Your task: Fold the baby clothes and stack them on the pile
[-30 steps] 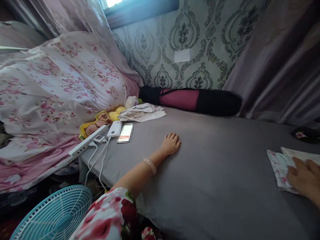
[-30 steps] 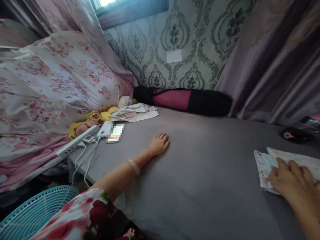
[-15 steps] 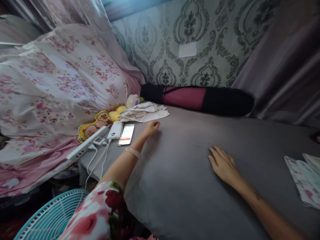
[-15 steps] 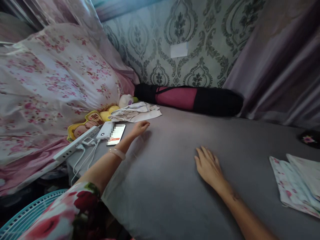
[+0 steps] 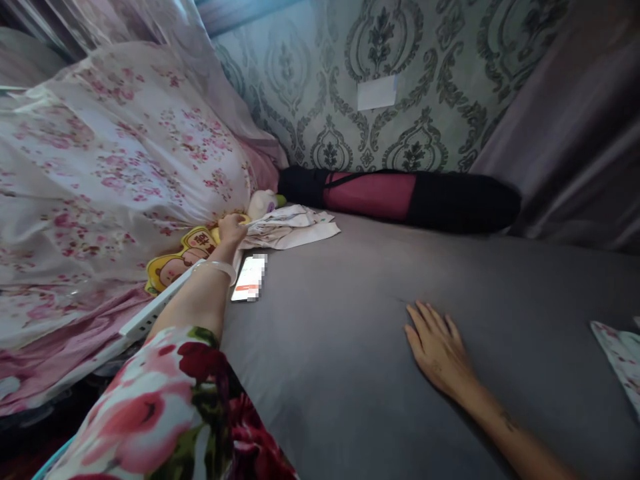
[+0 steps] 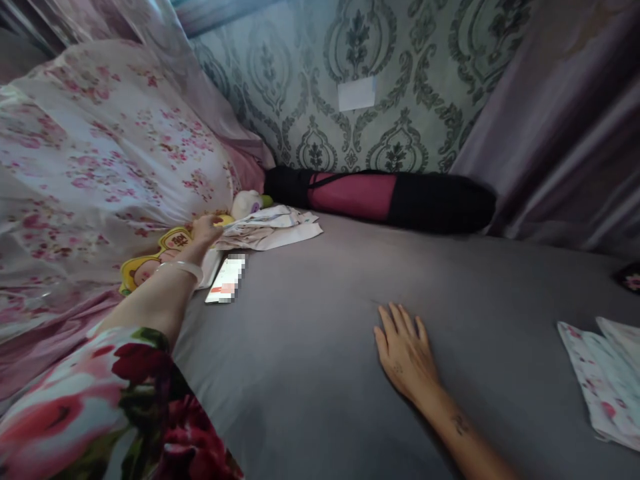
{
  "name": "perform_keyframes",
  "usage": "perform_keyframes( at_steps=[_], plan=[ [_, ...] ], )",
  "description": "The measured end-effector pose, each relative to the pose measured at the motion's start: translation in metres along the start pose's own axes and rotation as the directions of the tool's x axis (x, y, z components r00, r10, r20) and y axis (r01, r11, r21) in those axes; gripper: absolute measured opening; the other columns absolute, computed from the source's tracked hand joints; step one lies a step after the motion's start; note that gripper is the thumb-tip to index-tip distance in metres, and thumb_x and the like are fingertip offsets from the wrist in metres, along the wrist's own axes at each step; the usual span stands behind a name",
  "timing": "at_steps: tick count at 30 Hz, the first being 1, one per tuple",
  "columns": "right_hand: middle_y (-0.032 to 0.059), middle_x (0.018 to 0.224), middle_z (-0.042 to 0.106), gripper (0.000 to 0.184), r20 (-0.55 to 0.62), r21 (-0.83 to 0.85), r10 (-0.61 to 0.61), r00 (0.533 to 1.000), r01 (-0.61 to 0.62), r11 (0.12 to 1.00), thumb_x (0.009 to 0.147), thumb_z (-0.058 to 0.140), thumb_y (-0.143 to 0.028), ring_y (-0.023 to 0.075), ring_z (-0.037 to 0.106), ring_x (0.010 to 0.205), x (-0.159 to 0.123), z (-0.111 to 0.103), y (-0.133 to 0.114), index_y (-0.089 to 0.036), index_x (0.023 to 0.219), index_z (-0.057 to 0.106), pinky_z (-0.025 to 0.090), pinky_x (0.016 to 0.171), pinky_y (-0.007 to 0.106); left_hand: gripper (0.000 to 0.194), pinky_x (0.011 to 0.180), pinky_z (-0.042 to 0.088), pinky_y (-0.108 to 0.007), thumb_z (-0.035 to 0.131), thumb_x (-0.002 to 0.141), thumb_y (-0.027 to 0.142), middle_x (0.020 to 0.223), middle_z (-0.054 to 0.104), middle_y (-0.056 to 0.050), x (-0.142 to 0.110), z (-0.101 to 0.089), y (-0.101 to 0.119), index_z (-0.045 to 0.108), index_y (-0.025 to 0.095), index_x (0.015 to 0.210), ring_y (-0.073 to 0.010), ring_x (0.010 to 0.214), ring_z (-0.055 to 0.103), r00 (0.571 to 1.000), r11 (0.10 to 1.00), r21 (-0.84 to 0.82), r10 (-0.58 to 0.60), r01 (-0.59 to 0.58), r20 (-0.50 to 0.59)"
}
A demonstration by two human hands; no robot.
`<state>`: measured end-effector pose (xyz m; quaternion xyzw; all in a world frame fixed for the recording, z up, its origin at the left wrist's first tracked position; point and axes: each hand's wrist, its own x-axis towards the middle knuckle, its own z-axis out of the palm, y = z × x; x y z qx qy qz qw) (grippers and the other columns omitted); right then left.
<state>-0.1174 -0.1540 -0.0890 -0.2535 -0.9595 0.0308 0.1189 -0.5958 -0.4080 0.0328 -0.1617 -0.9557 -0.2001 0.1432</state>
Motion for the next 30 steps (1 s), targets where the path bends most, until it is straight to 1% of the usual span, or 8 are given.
perform_keyframes(
  at_steps=[3,7,12,14,20,24,27,30],
  plan=[
    [0.0117,0.149,0.044,0.06,-0.011,-0.006,-0.009,1.0,0.009,1.0,0.096,0.021,-0.044,0.028,0.036,0.139,-0.001,-0.002,-0.002,-0.018,0.141,0.049,0.025,0.115,0.053,0.045,0.098,0.04,-0.042,0.06,0.072,0.015,0.125,0.063,-0.015,0.009,0.001,-0.004,0.067,0.012,0.116,-0.0321,0.117,0.051,0.995,0.993,0.082,-0.092,0.089,0.031],
    [0.0134,0.147,0.046,0.058,-0.025,-0.012,-0.015,1.0,0.015,1.0,0.098,0.022,-0.041,0.0289,0.038,0.138,-0.002,-0.005,-0.003,-0.012,0.14,0.05,0.026,0.114,0.053,0.045,0.098,0.039,-0.047,0.064,0.072,0.016,0.124,0.064,-0.015,0.017,0.006,-0.003,0.068,0.016,0.117,-0.0366,0.118,0.052,0.987,0.983,0.143,-0.126,0.111,0.099],
    [0.0126,0.146,0.047,0.054,-0.053,0.011,-0.007,0.999,0.008,1.0,0.097,0.027,-0.041,0.0286,0.039,0.137,-0.002,-0.006,-0.005,-0.016,0.139,0.052,0.026,0.114,0.052,0.033,0.096,0.04,-0.053,0.068,0.072,0.023,0.11,0.07,-0.017,0.028,0.015,0.005,0.073,0.014,0.103,-0.0395,0.112,0.056,0.987,0.989,0.044,-0.142,0.14,0.072],
    [0.0128,0.146,0.047,0.054,-0.052,0.01,-0.009,0.999,0.01,1.0,0.097,0.027,-0.04,0.0288,0.039,0.137,-0.002,-0.006,-0.005,-0.016,0.138,0.052,0.026,0.114,0.051,0.029,0.094,0.041,-0.05,0.065,0.075,0.025,0.101,0.072,-0.014,0.033,0.017,0.012,0.072,0.014,0.101,-0.0358,0.107,0.058,0.995,0.994,-0.038,-0.1,0.1,0.023],
    [0.0137,0.146,0.047,0.054,-0.058,-0.015,-0.015,0.998,0.014,1.0,0.097,0.027,-0.038,0.0297,0.04,0.136,-0.002,-0.008,-0.007,-0.013,0.138,0.052,0.028,0.113,0.052,0.028,0.081,0.045,-0.029,0.05,0.085,0.027,0.088,0.068,-0.006,0.047,0.025,0.053,0.068,0.011,0.097,-0.019,0.087,0.06,0.991,0.949,-0.304,0.047,-0.083,-0.126],
    [0.0144,0.145,0.048,0.054,-0.062,-0.006,-0.018,0.998,0.018,1.0,0.097,0.028,-0.038,0.03,0.039,0.137,-0.002,-0.007,-0.007,-0.013,0.138,0.052,0.027,0.113,0.052,0.019,0.075,0.044,-0.024,0.05,0.083,0.026,0.078,0.063,-0.001,0.036,0.028,0.09,0.064,0.014,0.089,-0.0146,0.077,0.057,0.972,0.785,-0.589,0.073,-0.193,-0.221],
    [0.0141,0.145,0.048,0.054,-0.063,0.013,-0.009,0.998,0.01,1.0,0.097,0.029,-0.038,0.0302,0.038,0.137,-0.002,-0.007,-0.007,-0.014,0.139,0.051,0.025,0.114,0.052,0.013,0.07,0.044,-0.023,0.052,0.084,0.025,0.073,0.059,0.001,0.013,0.025,0.12,0.062,0.017,0.085,-0.0132,0.072,0.055,0.976,0.627,-0.751,0.074,-0.206,-0.206],
    [0.0136,0.146,0.047,0.052,-0.053,0.041,0.007,0.999,-0.005,0.999,0.096,0.031,-0.037,0.03,0.038,0.137,-0.002,-0.008,-0.008,-0.015,0.139,0.051,0.024,0.115,0.051,0.009,0.067,0.043,-0.022,0.055,0.083,0.024,0.072,0.058,0.002,-0.02,0.024,0.15,0.06,0.017,0.082,-0.0119,0.069,0.054,0.981,0.431,-0.882,0.102,-0.192,-0.163]
  ],
)
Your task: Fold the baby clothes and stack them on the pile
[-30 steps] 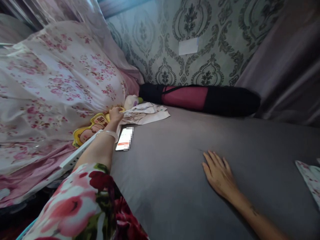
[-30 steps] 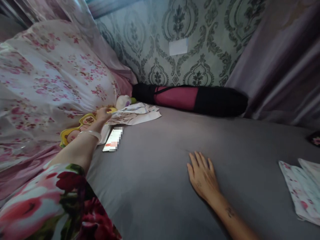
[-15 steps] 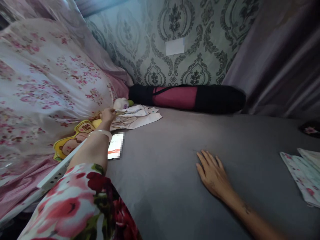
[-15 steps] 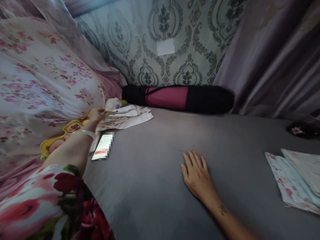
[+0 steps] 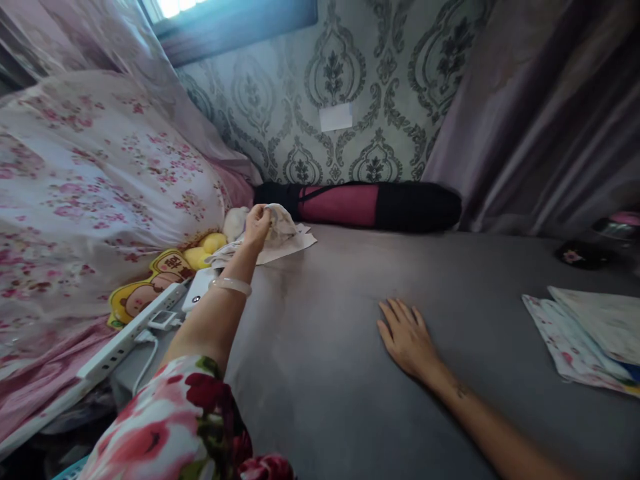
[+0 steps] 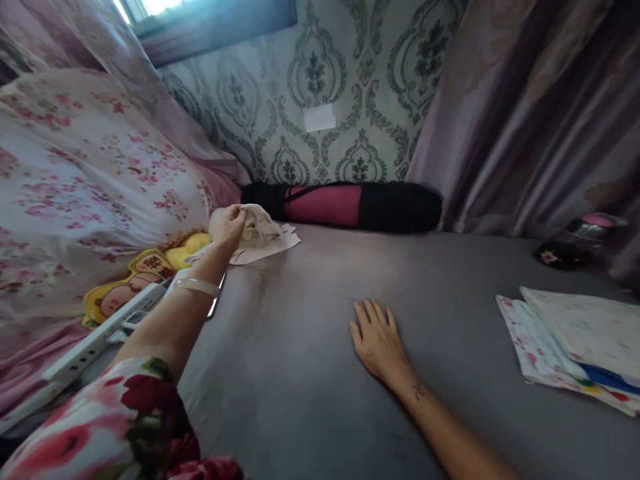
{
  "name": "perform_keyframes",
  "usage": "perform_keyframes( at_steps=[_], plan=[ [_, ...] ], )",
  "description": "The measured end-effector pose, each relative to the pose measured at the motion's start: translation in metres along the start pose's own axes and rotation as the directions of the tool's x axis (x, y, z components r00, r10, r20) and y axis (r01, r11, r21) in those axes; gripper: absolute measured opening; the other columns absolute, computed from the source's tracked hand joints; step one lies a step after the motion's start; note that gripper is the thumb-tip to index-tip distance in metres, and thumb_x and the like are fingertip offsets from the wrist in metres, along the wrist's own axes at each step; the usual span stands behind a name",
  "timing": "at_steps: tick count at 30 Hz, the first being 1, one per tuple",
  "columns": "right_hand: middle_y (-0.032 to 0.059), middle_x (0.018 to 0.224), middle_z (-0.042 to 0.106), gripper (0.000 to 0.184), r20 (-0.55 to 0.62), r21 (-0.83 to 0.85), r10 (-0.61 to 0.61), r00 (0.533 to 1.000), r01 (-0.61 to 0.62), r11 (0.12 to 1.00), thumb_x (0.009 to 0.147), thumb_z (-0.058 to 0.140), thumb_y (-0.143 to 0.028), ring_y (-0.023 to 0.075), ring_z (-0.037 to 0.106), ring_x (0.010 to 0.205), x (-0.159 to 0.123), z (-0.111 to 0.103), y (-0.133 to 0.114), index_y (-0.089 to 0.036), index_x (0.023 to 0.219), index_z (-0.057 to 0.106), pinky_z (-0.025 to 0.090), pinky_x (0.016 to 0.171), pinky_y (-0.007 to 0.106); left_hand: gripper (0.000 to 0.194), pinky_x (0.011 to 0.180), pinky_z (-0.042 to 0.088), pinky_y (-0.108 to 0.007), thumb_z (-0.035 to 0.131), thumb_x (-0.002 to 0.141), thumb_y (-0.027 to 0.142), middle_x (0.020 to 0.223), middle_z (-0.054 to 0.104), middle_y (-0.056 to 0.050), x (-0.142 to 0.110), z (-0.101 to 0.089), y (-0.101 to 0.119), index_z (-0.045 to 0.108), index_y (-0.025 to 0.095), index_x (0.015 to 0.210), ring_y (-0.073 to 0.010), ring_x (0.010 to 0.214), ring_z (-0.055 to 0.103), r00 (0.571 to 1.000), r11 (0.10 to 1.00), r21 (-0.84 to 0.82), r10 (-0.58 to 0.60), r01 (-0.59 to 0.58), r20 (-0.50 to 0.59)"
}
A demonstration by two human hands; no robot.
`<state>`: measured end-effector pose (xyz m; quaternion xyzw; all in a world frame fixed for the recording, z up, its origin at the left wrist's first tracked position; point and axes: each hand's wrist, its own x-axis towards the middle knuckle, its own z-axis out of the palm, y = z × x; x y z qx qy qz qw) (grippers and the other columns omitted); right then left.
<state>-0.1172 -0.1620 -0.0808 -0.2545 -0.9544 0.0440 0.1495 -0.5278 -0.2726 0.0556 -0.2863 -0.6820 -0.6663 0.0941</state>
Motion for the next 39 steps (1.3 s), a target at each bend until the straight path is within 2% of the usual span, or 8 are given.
perform_keyframes(
  at_steps=[6,10,16,19,26,29,33,39],
  plan=[
    [0.0144,0.144,0.049,0.049,0.04,0.107,0.018,0.999,-0.022,0.994,0.094,0.037,-0.036,0.0307,0.039,0.137,0.003,-0.005,0.004,-0.014,0.136,0.054,0.025,0.114,0.054,0.02,0.062,0.042,-0.021,0.065,0.078,0.035,0.071,0.06,0.002,-0.073,0.05,0.032,0.061,0.016,0.082,-0.01,0.063,0.054,0.979,0.937,-0.312,-0.111,0.16,0.169],
    [0.0146,0.126,0.064,0.038,0.053,0.39,0.081,0.995,-0.095,0.916,0.09,0.045,-0.031,0.0272,0.057,0.12,0.024,-0.021,0.007,-0.016,0.12,0.063,0.041,0.104,0.047,0.025,0.06,0.041,-0.021,0.07,0.074,0.039,0.068,0.06,0.002,-0.123,0.077,0.052,0.063,0.016,0.079,-0.0098,0.061,0.054,0.941,0.902,-0.359,-0.125,0.24,0.314],
    [0.0115,0.11,0.069,0.035,-0.23,0.75,0.296,0.927,-0.025,0.661,0.082,0.059,-0.042,0.0229,0.065,0.101,0.065,-0.054,-0.016,-0.02,0.109,0.06,0.051,0.091,0.041,0.031,0.055,0.04,-0.021,0.074,0.07,0.044,0.065,0.061,0.001,-0.179,0.108,0.083,0.065,0.015,0.078,-0.009,0.058,0.053,0.895,0.864,-0.408,-0.099,0.294,0.434],
    [0.0112,0.103,0.069,0.039,-0.25,0.816,0.376,0.892,-0.015,0.578,0.077,0.064,-0.047,0.0217,0.066,0.093,0.075,-0.064,-0.026,-0.019,0.103,0.059,0.053,0.083,0.037,0.031,0.059,0.043,-0.022,0.072,0.071,0.044,0.071,0.066,0.0,-0.193,0.114,0.102,0.066,0.016,0.081,-0.0106,0.063,0.057,0.868,0.848,-0.43,-0.068,0.31,0.491],
    [0.0068,0.083,0.071,0.032,-0.206,0.877,0.333,0.92,0.023,0.48,0.081,0.057,-0.047,0.0185,0.065,0.077,0.076,-0.085,-0.016,-0.017,0.086,0.066,0.05,0.073,0.031,0.03,0.07,0.05,-0.027,0.074,0.07,0.037,0.084,0.069,-0.004,-0.201,0.097,0.117,0.066,0.017,0.091,-0.0163,0.077,0.064,0.819,0.872,-0.35,-0.095,0.342,0.565],
    [0.0061,0.081,0.071,0.028,-0.236,0.886,0.41,0.881,0.023,0.462,0.079,0.058,-0.042,0.0176,0.065,0.074,0.078,-0.084,-0.008,-0.017,0.089,0.067,0.049,0.07,0.029,0.03,0.075,0.05,-0.029,0.075,0.07,0.036,0.094,0.069,-0.005,-0.213,0.084,0.111,0.064,0.019,0.093,-0.0177,0.087,0.064,0.857,0.919,-0.29,-0.088,0.267,0.508],
    [0.0049,0.079,0.07,0.025,-0.258,0.895,0.469,0.845,0.026,0.444,0.076,0.059,-0.037,0.0167,0.064,0.071,0.083,-0.082,0.001,-0.017,0.09,0.067,0.049,0.068,0.028,0.02,0.065,0.046,-0.028,0.067,0.08,0.039,0.079,0.062,-0.002,-0.243,0.069,0.1,0.059,0.021,0.083,-0.0158,0.072,0.058,0.921,0.997,-0.023,-0.054,0.068,0.387],
    [0.0051,0.077,0.07,0.024,-0.312,0.879,0.522,0.794,0.034,0.475,0.075,0.061,-0.036,0.0166,0.063,0.069,0.079,-0.104,0.005,-0.016,0.086,0.068,0.049,0.065,0.028,0.032,0.084,0.045,-0.039,0.076,0.073,0.03,0.096,0.058,-0.006,-0.274,0.067,0.073,0.051,0.022,0.092,-0.0247,0.095,0.054,0.849,0.898,0.316,0.108,-0.307,0.518]
  ],
)
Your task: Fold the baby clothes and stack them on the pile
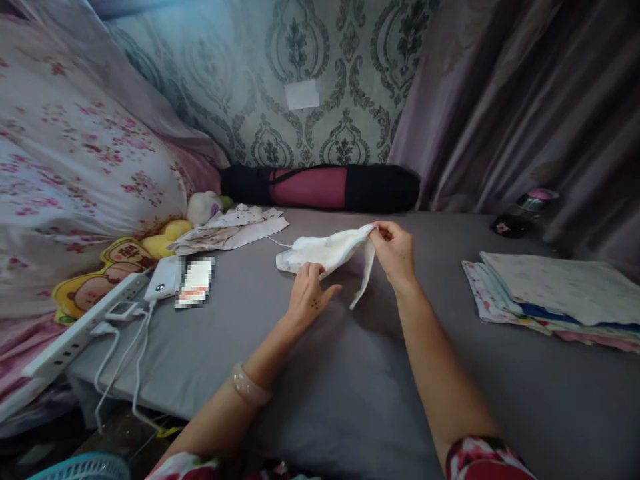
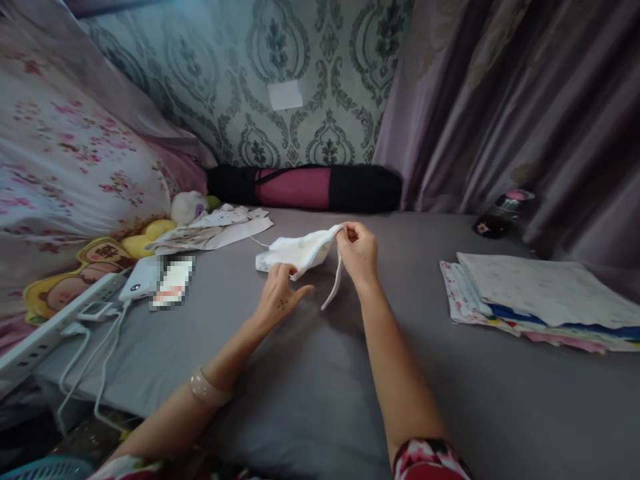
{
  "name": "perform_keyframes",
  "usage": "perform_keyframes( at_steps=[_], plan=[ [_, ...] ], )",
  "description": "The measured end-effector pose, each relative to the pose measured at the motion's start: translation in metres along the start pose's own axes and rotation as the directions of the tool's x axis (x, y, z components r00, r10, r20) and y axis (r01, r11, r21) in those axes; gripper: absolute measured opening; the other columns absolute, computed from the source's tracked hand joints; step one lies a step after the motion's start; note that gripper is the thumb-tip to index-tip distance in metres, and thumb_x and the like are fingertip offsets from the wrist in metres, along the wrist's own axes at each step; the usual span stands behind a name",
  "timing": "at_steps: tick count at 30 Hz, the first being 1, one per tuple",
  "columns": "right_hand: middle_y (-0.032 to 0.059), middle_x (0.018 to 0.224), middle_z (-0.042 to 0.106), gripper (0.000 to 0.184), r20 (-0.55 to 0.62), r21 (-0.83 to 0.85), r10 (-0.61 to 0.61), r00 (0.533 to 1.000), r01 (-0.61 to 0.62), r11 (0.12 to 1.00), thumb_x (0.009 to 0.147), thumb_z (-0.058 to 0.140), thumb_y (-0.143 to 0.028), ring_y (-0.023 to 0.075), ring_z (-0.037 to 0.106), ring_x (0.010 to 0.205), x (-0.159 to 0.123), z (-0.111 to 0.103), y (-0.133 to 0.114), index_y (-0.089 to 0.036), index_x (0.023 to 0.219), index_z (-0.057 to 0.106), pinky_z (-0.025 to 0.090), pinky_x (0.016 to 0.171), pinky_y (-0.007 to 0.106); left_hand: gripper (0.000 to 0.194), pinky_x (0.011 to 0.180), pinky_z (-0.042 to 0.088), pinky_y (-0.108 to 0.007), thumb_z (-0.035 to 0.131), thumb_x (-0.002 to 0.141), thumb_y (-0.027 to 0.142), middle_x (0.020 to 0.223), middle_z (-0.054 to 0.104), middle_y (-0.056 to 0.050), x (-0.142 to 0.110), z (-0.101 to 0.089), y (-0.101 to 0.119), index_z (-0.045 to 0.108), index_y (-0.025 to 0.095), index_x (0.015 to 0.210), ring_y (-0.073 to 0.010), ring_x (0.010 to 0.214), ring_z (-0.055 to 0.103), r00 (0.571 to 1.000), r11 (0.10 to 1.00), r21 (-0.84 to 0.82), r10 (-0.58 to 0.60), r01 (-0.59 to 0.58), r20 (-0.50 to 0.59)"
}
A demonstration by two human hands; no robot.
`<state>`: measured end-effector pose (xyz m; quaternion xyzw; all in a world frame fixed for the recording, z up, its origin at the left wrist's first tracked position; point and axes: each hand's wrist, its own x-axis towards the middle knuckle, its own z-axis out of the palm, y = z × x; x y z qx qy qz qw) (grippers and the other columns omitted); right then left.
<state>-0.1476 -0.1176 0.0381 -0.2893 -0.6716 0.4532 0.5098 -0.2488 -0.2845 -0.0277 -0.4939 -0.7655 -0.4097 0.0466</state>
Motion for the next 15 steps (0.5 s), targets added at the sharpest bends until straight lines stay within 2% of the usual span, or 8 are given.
perform_keyframes(
  at_steps=[4,7,11,15],
  plan=[
    [0.0042,0.076,0.07,0.022,-0.041,-0.078,-0.032,0.999,0.029,0.997,0.075,0.06,-0.034,0.0168,0.062,0.067,-0.002,-0.015,-0.022,-0.017,0.085,0.07,0.049,0.063,0.029,0.022,0.087,0.044,-0.042,0.064,0.08,0.02,0.101,0.055,-0.008,0.005,0.008,-0.01,0.048,0.023,0.095,-0.026,0.099,0.052,0.998,0.993,0.116,0.018,-0.025,0.058],
    [0.0031,0.074,0.068,0.019,-0.078,-0.156,-0.079,0.994,0.066,0.986,0.075,0.058,-0.031,0.0163,0.06,0.065,-0.004,-0.026,-0.036,-0.017,0.083,0.069,0.048,0.062,0.029,0.028,0.087,0.044,-0.042,0.069,0.079,0.026,0.104,0.054,-0.008,0.01,0.014,-0.008,0.047,0.023,0.096,-0.027,0.101,0.052,0.995,0.993,0.109,0.034,-0.044,0.091],
    [0.0035,0.078,0.066,0.015,-0.1,-0.32,-0.212,0.972,0.17,0.932,0.076,0.056,-0.028,0.016,0.06,0.069,-0.01,-0.035,-0.054,-0.019,0.077,0.068,0.049,0.066,0.03,0.041,0.087,0.044,-0.043,0.076,0.072,0.037,0.104,0.053,-0.009,0.015,0.03,0.002,0.046,0.022,0.095,-0.0282,0.101,0.051,0.996,0.995,0.094,0.021,-0.029,0.087],
    [0.0032,0.078,0.067,0.016,-0.054,-0.366,-0.252,0.966,0.216,0.905,0.079,0.054,-0.028,0.0161,0.061,0.068,-0.016,-0.04,-0.063,-0.02,0.079,0.067,0.05,0.066,0.03,0.035,0.084,0.044,-0.043,0.072,0.074,0.035,0.098,0.052,-0.008,0.023,0.047,0.011,0.044,0.022,0.091,-0.0274,0.098,0.052,0.999,0.998,0.068,0.003,-0.007,0.052]
  ],
)
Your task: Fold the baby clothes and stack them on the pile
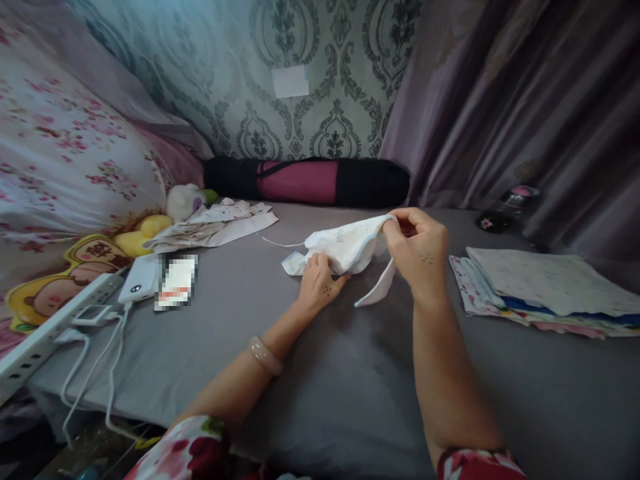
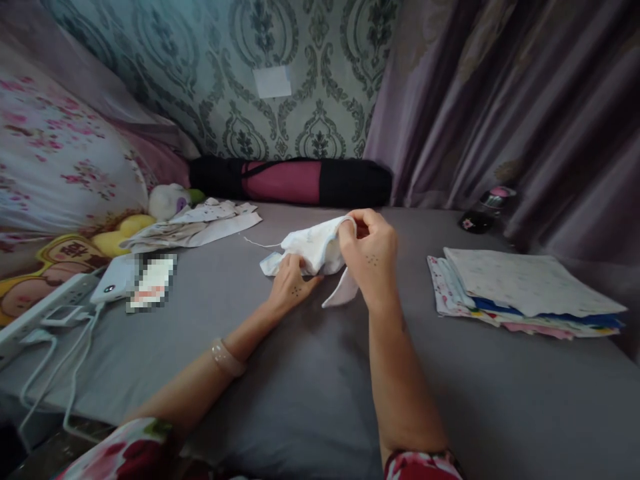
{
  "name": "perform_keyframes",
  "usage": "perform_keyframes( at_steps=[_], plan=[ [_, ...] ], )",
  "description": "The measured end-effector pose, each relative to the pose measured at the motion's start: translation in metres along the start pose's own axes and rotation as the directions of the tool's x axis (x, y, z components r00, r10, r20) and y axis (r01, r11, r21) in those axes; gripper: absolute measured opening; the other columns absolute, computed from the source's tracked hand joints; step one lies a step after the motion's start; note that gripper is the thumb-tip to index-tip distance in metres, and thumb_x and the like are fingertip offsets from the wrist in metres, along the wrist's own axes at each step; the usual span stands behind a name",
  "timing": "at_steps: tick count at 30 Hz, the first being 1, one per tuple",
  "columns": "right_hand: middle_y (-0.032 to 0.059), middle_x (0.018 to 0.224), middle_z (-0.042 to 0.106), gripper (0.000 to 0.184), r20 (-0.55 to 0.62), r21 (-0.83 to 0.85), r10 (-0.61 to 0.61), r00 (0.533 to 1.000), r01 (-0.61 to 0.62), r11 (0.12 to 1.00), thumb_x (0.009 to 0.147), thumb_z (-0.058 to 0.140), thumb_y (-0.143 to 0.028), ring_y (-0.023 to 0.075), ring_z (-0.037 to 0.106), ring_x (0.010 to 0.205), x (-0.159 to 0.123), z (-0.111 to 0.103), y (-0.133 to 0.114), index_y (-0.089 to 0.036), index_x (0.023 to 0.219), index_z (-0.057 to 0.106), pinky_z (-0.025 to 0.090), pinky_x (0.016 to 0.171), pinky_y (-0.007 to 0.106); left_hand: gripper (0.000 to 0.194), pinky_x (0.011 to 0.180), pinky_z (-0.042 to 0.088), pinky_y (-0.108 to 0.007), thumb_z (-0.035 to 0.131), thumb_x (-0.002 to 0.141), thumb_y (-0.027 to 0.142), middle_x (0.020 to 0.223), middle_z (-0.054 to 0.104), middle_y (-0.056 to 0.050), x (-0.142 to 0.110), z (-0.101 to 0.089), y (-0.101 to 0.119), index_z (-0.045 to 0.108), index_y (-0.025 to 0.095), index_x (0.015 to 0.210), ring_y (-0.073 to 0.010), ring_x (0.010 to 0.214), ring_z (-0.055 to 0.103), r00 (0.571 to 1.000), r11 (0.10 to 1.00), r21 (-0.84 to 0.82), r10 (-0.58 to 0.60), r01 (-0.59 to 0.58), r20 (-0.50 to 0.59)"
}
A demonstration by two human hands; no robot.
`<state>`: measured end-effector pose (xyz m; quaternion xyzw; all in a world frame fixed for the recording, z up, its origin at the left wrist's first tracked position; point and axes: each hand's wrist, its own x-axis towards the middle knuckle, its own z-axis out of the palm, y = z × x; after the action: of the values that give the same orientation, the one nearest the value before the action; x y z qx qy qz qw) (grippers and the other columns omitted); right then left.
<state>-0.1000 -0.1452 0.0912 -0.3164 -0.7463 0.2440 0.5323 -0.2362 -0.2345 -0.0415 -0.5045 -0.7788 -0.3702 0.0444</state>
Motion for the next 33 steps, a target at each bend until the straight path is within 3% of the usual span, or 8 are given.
perform_keyframes(
  at_steps=[4,8,12,16,21,25,28,33],
  plan=[
    [0.0046,0.081,0.069,0.019,0.048,0.027,0.007,0.999,-0.008,1.0,0.083,0.051,-0.028,0.0171,0.063,0.07,0.002,-0.005,0.005,-0.019,0.089,0.068,0.05,0.066,0.031,0.022,0.081,0.044,-0.04,0.061,0.074,0.017,0.094,0.054,-0.008,0.007,0.007,0.003,0.043,0.023,0.086,-0.026,0.094,0.053,1.0,0.999,-0.04,0.001,-0.001,-0.005],
    [0.0067,0.085,0.07,0.022,0.031,-0.024,0.008,0.999,-0.007,1.0,0.084,0.049,-0.026,0.0196,0.065,0.078,0.011,-0.016,0.022,-0.018,0.094,0.067,0.051,0.073,0.034,0.018,0.077,0.044,-0.035,0.052,0.072,0.01,0.086,0.058,-0.004,0.011,0.001,-0.002,0.047,0.023,0.083,-0.0214,0.086,0.056,1.0,0.975,-0.221,0.006,-0.008,-0.01],
    [0.0075,0.088,0.07,0.023,0.031,-0.12,0.035,0.999,-0.031,0.992,0.084,0.047,-0.025,0.0215,0.065,0.083,0.019,-0.028,0.042,-0.02,0.094,0.067,0.049,0.077,0.036,0.007,0.067,0.043,-0.029,0.052,0.075,0.017,0.072,0.056,0.001,0.018,-0.014,-0.007,0.054,0.022,0.08,-0.0159,0.07,0.054,0.99,0.86,-0.497,-0.142,0.12,-0.007],
    [0.0069,0.086,0.07,0.024,0.024,-0.184,0.06,0.998,-0.055,0.981,0.085,0.045,-0.028,0.0227,0.064,0.083,0.022,-0.031,0.059,-0.022,0.09,0.068,0.049,0.077,0.037,0.013,0.057,0.038,-0.025,0.048,0.074,0.019,0.069,0.056,0.002,0.027,-0.038,-0.006,0.058,0.021,0.082,-0.0135,0.062,0.05,0.98,0.727,-0.662,-0.19,0.181,0.06],
    [0.0058,0.078,0.07,0.024,0.093,-0.163,0.11,0.99,-0.094,0.982,0.084,0.05,-0.034,0.0222,0.064,0.074,0.024,-0.031,0.074,-0.021,0.081,0.07,0.049,0.069,0.036,0.017,0.057,0.038,-0.026,0.045,0.08,0.02,0.068,0.053,0.001,0.034,-0.079,0.007,0.062,0.021,0.084,-0.0149,0.062,0.048,0.982,0.748,-0.65,-0.189,0.134,-0.016],
    [0.004,0.073,0.07,0.026,0.229,-0.048,0.189,0.955,-0.183,0.982,0.082,0.058,-0.043,0.0206,0.063,0.067,0.025,-0.034,0.078,-0.021,0.078,0.07,0.048,0.063,0.033,0.017,0.063,0.04,-0.027,0.059,0.084,0.035,0.077,0.06,-0.002,0.037,-0.103,0.015,0.069,0.021,0.089,-0.0164,0.071,0.053,0.999,0.796,-0.604,-0.047,0.047,0.016],
    [0.0031,0.074,0.07,0.03,0.316,0.036,0.189,0.93,-0.211,0.977,0.081,0.062,-0.049,0.0191,0.063,0.068,0.023,-0.037,0.076,-0.021,0.079,0.072,0.048,0.062,0.031,0.023,0.066,0.042,-0.028,0.071,0.077,0.042,0.087,0.065,-0.005,0.037,-0.103,0.012,0.072,0.023,0.089,-0.0183,0.079,0.055,0.995,0.791,-0.61,0.011,0.052,0.1],
    [0.0039,0.084,0.072,0.034,0.447,0.076,0.192,0.873,-0.252,0.965,0.077,0.068,-0.053,0.0186,0.065,0.077,0.021,-0.043,0.072,-0.021,0.085,0.074,0.05,0.072,0.032,0.023,0.064,0.041,-0.027,0.075,0.075,0.042,0.085,0.063,-0.004,0.042,-0.089,-0.003,0.076,0.025,0.091,-0.0166,0.077,0.054,0.985,0.826,-0.561,0.045,0.056,0.165]
  ],
)
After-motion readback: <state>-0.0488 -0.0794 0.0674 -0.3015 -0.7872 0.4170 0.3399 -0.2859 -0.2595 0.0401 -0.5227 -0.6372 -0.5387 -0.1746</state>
